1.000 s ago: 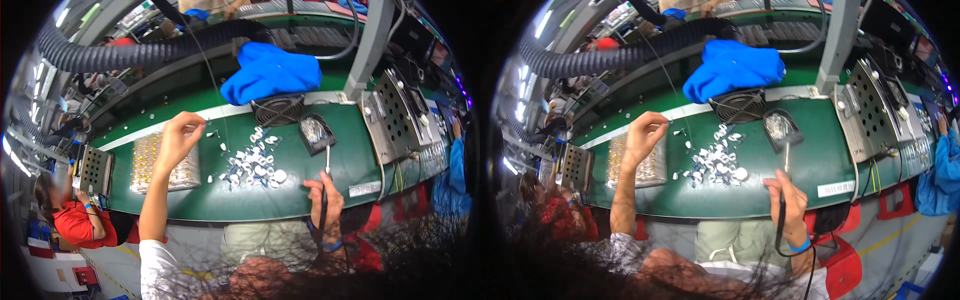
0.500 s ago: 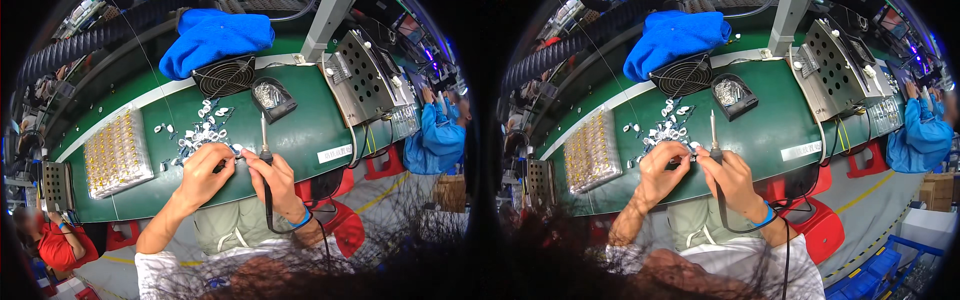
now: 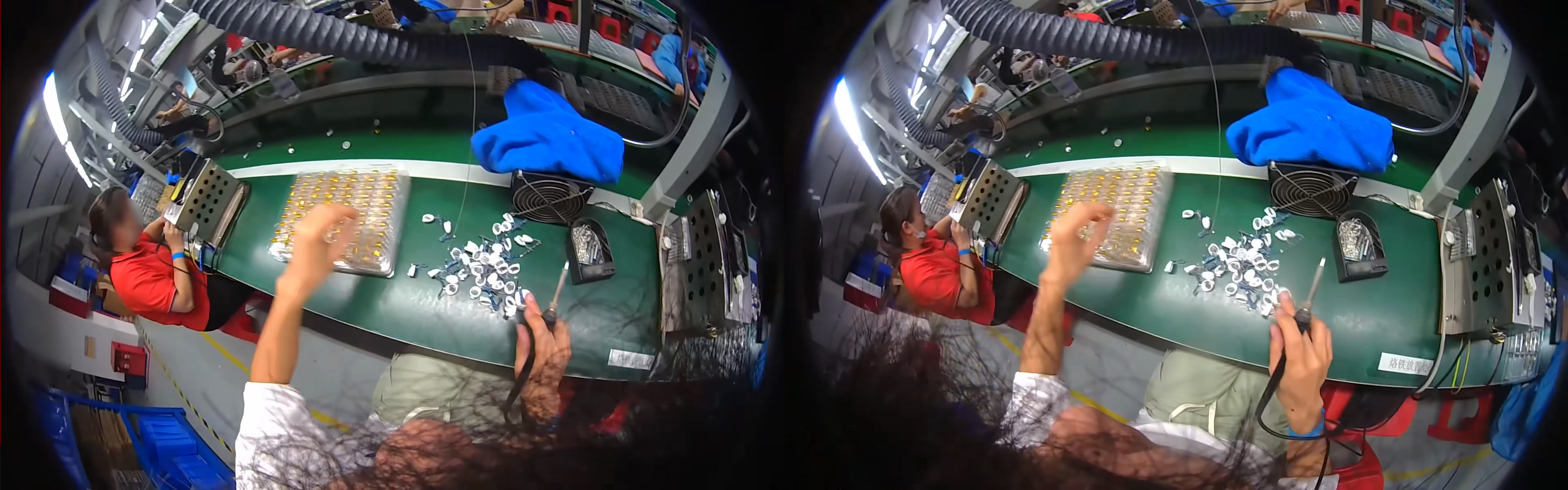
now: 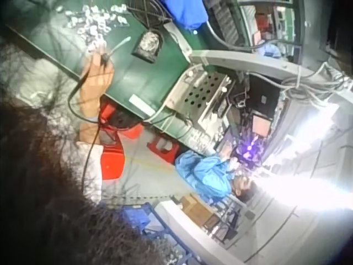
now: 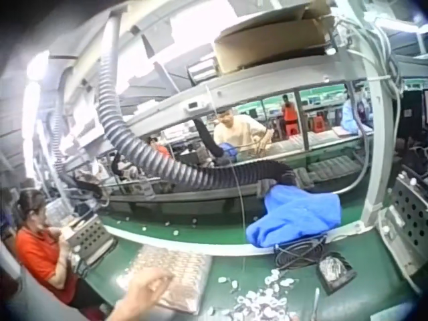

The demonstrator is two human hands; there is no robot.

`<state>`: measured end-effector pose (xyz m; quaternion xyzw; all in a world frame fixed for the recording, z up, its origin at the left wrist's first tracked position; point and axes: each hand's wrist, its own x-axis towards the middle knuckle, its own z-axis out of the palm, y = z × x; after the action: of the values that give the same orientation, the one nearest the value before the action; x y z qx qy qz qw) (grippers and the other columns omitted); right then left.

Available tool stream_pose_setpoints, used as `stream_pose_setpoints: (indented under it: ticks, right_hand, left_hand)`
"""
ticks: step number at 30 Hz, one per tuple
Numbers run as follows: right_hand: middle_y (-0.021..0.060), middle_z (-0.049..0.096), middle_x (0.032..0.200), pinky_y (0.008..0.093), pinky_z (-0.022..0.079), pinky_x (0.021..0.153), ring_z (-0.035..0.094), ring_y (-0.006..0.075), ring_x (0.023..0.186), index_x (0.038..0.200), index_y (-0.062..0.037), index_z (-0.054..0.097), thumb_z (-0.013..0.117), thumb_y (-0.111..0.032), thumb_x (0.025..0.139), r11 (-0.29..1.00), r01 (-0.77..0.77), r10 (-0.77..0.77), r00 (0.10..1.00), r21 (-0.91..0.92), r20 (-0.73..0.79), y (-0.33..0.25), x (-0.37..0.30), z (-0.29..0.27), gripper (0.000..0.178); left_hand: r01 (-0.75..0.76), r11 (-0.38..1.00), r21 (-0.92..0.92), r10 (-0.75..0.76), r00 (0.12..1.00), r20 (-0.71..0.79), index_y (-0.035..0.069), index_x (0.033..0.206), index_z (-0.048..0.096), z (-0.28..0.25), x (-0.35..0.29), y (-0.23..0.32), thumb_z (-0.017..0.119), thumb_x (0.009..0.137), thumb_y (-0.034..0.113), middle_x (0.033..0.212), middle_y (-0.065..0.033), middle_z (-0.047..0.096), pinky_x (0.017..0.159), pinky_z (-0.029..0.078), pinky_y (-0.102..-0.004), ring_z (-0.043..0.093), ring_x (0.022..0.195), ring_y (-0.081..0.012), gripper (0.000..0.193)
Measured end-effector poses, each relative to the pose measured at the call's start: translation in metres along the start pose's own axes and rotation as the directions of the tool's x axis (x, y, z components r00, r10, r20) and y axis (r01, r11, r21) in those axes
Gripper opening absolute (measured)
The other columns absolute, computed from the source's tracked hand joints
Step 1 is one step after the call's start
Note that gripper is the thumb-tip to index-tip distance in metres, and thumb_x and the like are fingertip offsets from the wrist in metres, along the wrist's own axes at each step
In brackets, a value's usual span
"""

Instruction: Soldering small electronic components onto circuit boards at an industrial workstation.

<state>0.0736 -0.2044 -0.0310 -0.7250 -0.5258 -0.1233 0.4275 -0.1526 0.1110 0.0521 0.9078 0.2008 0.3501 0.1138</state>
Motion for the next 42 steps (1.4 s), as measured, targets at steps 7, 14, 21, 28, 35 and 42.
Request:
stream_pose_setpoints:
  ticks: [7, 14, 21, 28, 35, 42]
  right_hand:
    - [0.0144, 0.066, 0.121, 0.0402, 0.053, 0.098, 0.065, 0.0337, 0.11, 0.138, -0.0108, 0.067, 0.068, 0.008, 0.089, 0.947, -0.198, 0.205, 0.979, 0.253, -0.001, 0.004, -0.015, 0.011, 0.053]
    - [0.0138, 0.067, 0.12, 0.0399, 0.053, 0.096, 0.065, 0.0332, 0.11, 0.138, -0.011, 0.068, 0.068, 0.008, 0.089, 0.975, -0.138, 0.144, 0.989, 0.176, -0.02, 0.002, -0.01, 0.006, 0.052]
    - [0.0181, 0.074, 0.126, 0.04, 0.053, 0.078, 0.066, 0.0331, 0.087, 0.125, 0.0003, 0.063, 0.077, 0.003, 0.086, 0.995, -0.032, 0.038, 0.998, 0.093, -0.058, 0.001, -0.004, -0.005, 0.041]
    - [0.0205, 0.078, 0.109, 0.0344, 0.059, 0.074, 0.072, 0.0252, 0.079, 0.139, 0.0048, 0.049, 0.061, -0.009, 0.105, 0.961, 0.088, -0.063, 0.993, 0.262, -0.105, 0.009, -0.006, -0.019, 0.039]
    - [0.0146, 0.071, 0.079, 0.0355, 0.056, 0.06, 0.069, 0.0268, 0.066, 0.122, 0.0078, 0.064, 0.066, -0.042, 0.103, 0.979, -0.028, 0.062, 0.984, 0.2, -0.165, 0.01, -0.03, -0.043, 0.053]
    - [0.0155, 0.072, 0.083, 0.0365, 0.058, 0.066, 0.074, 0.0299, 0.074, 0.11, 0.0042, 0.069, 0.08, -0.017, 0.088, 0.983, -0.055, 0.088, 0.979, 0.177, -0.186, 0.013, -0.034, -0.04, 0.033]
  left_hand:
    - [0.167, 0.955, 0.245, -0.188, 0.98, 0.064, 0.002, 0.109, 0.075, -0.056, -0.004, -0.124, 0.073, 0.09, 0.004, 0.101, -0.017, 0.076, 0.085, 0.057, -0.0416, 0.071, 0.098, -0.0366, 0.019]
    - [0.152, 0.917, 0.369, -0.214, 0.968, 0.133, 0.001, 0.106, 0.075, -0.056, 0.005, -0.127, 0.075, 0.087, 0.004, 0.099, -0.0157, 0.077, 0.085, 0.057, -0.041, 0.072, 0.096, -0.0356, 0.019]
    - [0.209, 0.901, -0.379, -0.235, 0.972, -0.023, -0.006, 0.105, 0.074, -0.006, 0.024, -0.039, 0.07, 0.091, -0.009, 0.105, -0.0119, 0.076, 0.09, 0.06, -0.0297, 0.073, 0.097, -0.0168, 0.015]
    - [0.355, 0.515, -0.781, 0.076, 0.888, 0.453, -0.006, 0.111, 0.074, 0.083, 0.044, 0.094, 0.067, 0.094, -0.011, 0.12, -0.0157, 0.068, 0.094, 0.059, -0.0311, 0.069, 0.108, -0.0198, 0.019]
    - [0.445, 0.478, -0.758, 0.117, 0.822, 0.557, -0.006, 0.107, 0.073, 0.128, 0.046, 0.119, 0.069, 0.095, -0.006, 0.114, -0.0133, 0.071, 0.092, 0.057, -0.0306, 0.068, 0.107, -0.0191, 0.013]
    - [0.189, 0.683, -0.706, 0.219, 0.869, 0.444, -0.003, 0.104, 0.073, 0.145, 0.032, 0.123, 0.068, 0.095, -0.005, 0.108, -0.0147, 0.075, 0.09, 0.058, -0.0336, 0.073, 0.1, -0.0238, 0.011]
